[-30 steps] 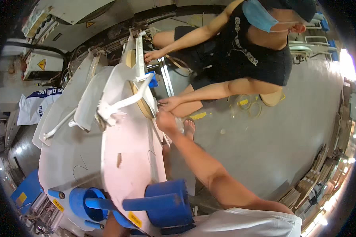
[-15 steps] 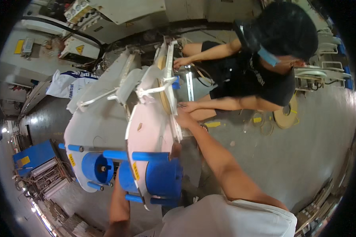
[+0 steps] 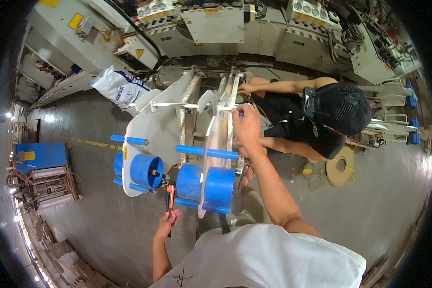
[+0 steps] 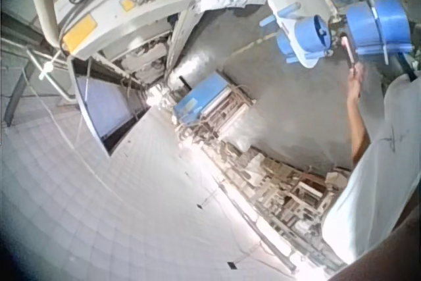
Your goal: The person handles and uncoils rolls of edge banding tape by hand, cuts and removes plastic wrap from a tape holder with a utility knife, and assists in feeding the banding tape into a machine.
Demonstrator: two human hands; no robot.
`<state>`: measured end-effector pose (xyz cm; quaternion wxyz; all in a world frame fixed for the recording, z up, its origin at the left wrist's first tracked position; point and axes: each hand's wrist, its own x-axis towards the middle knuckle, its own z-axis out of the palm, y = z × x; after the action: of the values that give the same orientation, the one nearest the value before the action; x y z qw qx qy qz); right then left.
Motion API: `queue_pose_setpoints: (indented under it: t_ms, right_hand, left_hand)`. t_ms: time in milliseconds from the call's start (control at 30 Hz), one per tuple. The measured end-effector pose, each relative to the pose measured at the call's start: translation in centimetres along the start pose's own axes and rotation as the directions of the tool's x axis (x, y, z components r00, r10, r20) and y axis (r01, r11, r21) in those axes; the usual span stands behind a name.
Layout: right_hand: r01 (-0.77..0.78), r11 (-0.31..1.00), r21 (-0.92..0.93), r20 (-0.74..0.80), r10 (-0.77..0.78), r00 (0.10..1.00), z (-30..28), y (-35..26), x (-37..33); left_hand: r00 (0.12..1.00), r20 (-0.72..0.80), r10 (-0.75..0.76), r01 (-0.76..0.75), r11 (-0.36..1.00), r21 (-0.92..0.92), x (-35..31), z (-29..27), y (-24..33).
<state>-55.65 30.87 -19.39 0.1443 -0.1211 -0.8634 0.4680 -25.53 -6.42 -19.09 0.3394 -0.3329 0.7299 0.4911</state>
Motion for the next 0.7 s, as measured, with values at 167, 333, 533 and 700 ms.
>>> queue_pose_setpoints:
  t_ms: [167, 333, 533, 700]
  right_hand:
    - [0.292, 0.934, -0.205, 0.198, -0.252, 0.947, 3.6, -1.7, 5.7]
    - [0.390, 0.693, -0.607, 0.718, 0.268, 0.642, 13.0, -1.5, 12.0]
    - [0.377, 0.442, -0.814, 0.510, 0.233, 0.828, 14.1, -1.4, 9.4]
    - [0.458, -0.033, -0.889, 0.418, 0.351, 0.837, 15.1, -4.7, 6.9]
  left_hand:
    - [0.989, 0.063, -0.136, 0.146, 0.967, -0.211, -1.3, -3.9, -14.0]
    - [0.938, 0.074, -0.337, 0.344, 0.896, -0.282, -3.3, -9.2, -25.0]
    - [0.904, -0.063, -0.424, 0.333, 0.786, -0.521, -5.4, -17.8, -37.3]
    - [0.872, -0.023, -0.490, 0.403, 0.743, -0.535, -8.7, -29.1, -47.7]
